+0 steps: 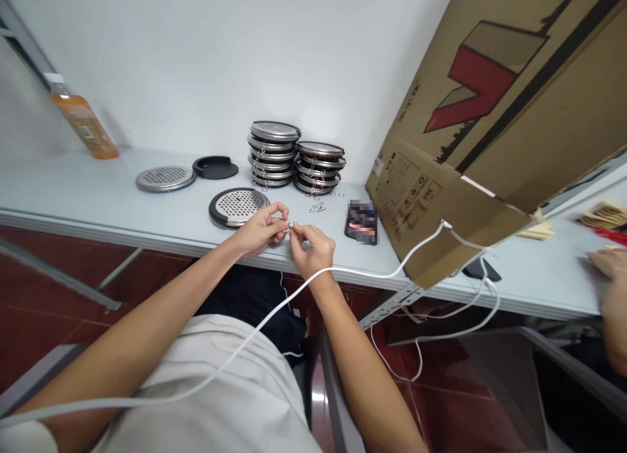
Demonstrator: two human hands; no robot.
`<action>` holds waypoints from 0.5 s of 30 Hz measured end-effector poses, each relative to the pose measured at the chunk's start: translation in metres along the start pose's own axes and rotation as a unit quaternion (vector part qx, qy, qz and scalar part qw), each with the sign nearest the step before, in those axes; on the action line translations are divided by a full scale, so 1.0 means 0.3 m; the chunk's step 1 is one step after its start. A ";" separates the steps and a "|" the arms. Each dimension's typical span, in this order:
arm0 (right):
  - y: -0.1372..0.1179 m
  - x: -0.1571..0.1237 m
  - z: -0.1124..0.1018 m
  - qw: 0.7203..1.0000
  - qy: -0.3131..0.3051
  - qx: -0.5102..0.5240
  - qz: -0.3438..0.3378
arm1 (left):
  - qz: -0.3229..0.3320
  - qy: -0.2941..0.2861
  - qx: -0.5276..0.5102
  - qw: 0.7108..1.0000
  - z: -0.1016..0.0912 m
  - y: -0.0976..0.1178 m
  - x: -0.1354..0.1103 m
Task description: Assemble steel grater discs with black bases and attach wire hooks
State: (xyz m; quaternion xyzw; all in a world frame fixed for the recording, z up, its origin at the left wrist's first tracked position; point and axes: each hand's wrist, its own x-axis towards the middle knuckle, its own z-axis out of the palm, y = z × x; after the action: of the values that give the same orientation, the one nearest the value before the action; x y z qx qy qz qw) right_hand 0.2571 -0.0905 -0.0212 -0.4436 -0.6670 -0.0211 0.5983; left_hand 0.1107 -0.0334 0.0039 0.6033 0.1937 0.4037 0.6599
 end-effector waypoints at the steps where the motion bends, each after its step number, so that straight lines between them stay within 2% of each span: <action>1: 0.002 -0.001 0.000 1.000 -0.001 0.000 0.005 | -0.002 -0.002 0.001 1.000 -0.002 -0.001 0.000; 9: 0.046 -0.019 0.002 0.992 -0.027 0.083 0.090 | 0.022 -0.025 0.043 0.999 -0.015 -0.010 0.001; 15: 0.037 -0.024 0.010 0.991 -0.026 0.086 0.101 | 0.005 -0.020 0.019 1.000 -0.008 0.000 -0.003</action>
State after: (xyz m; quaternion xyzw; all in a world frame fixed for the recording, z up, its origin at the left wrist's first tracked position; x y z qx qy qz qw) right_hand 0.2609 -0.0862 -0.0334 -0.4564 -0.6330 0.1084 0.6158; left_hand 0.1084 -0.0325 0.0034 0.6246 0.1849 0.3913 0.6500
